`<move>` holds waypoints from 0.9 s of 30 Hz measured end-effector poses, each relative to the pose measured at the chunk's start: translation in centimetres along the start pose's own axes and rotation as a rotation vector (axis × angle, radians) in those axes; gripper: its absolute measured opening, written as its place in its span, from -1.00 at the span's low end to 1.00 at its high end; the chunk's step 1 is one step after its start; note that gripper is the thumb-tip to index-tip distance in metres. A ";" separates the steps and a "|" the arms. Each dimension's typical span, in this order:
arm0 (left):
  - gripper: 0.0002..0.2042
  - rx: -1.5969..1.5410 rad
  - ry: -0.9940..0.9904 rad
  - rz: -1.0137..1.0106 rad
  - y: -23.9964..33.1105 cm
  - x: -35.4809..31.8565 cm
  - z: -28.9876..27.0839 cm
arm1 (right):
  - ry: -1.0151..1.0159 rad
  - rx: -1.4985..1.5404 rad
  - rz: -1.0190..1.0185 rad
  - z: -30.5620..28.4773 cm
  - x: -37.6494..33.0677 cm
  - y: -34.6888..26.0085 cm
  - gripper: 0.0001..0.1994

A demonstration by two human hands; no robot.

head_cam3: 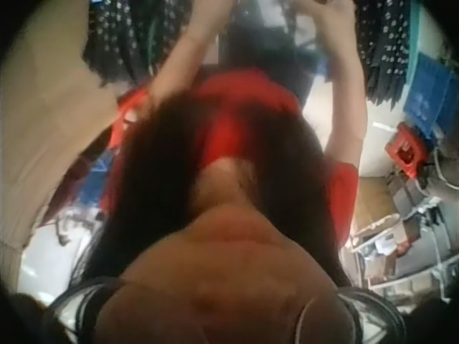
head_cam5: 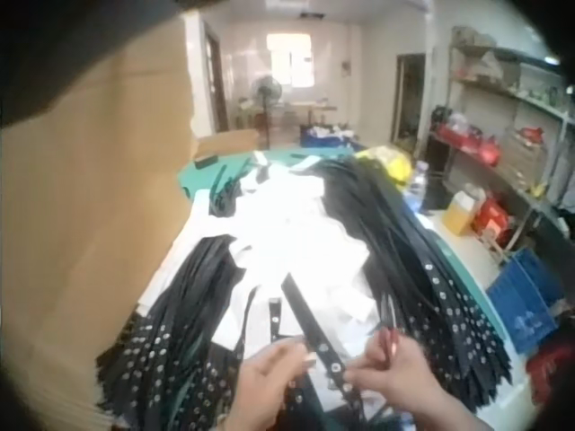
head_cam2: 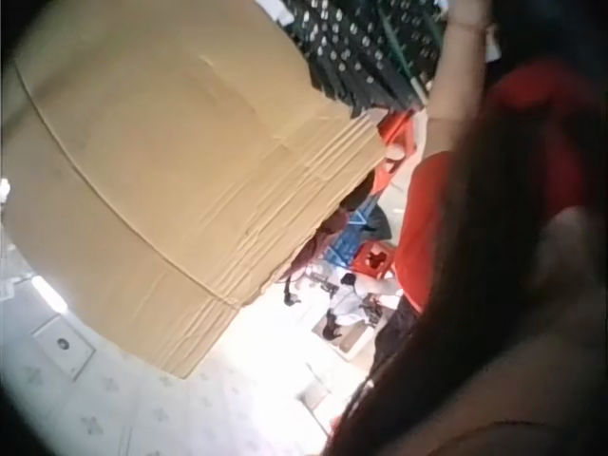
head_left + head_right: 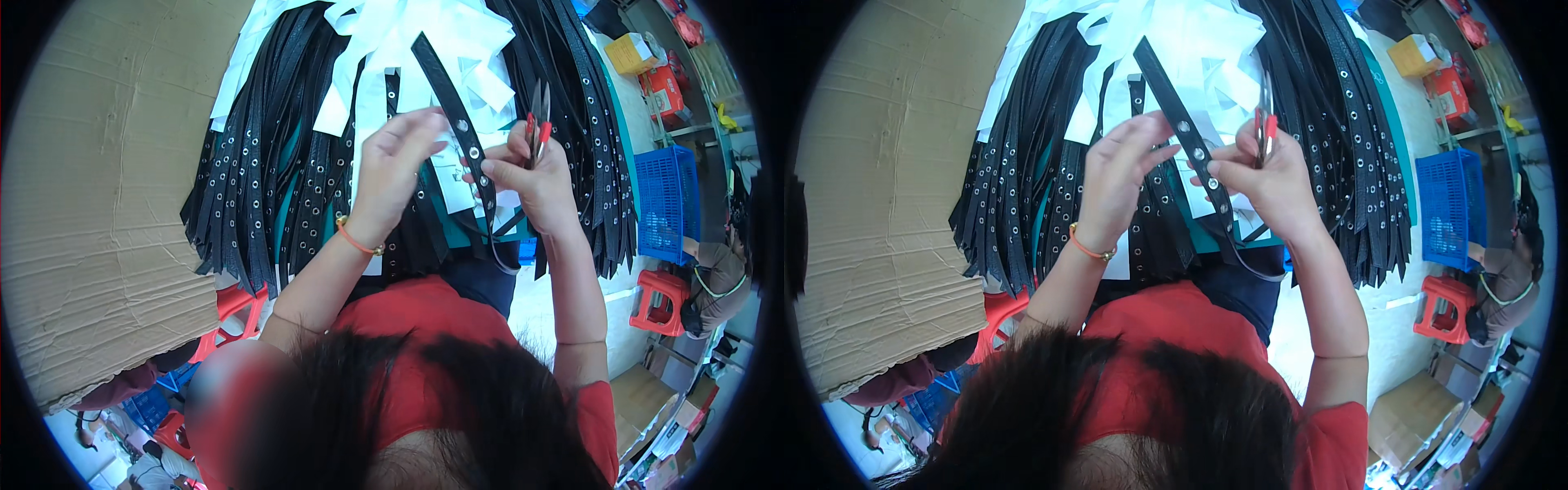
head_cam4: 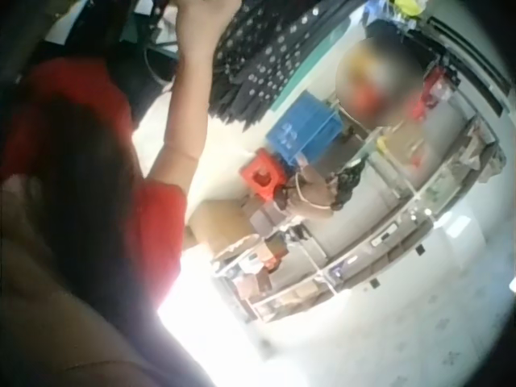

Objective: Trim the excess material or ends of black belts using a hand-held tool in a factory setting.

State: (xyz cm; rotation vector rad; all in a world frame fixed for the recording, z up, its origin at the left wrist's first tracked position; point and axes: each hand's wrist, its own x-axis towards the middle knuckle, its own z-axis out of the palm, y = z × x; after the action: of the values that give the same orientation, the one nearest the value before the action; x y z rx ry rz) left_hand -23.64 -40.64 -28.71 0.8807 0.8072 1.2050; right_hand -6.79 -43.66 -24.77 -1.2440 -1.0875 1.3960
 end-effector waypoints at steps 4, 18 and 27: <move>-0.78 0.069 -0.045 0.027 1.2 1.7 0.8 | -0.022 -0.106 -0.034 0.3 0.8 -0.4 -0.66; -0.77 -0.039 0.048 0.240 7.5 4.7 -5.3 | 0.091 -0.049 0.057 -1.1 -4.7 -0.9 -0.62; -0.80 0.267 -0.450 -0.111 -1.8 -3.8 4.0 | -0.072 0.152 -0.183 2.8 6.7 -3.6 -0.72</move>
State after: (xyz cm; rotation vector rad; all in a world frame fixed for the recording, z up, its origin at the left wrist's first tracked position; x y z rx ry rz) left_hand -19.99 -45.16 -28.37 1.2535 0.6447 0.7682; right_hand -9.53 -36.55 -22.02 -0.9679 -1.0942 1.3641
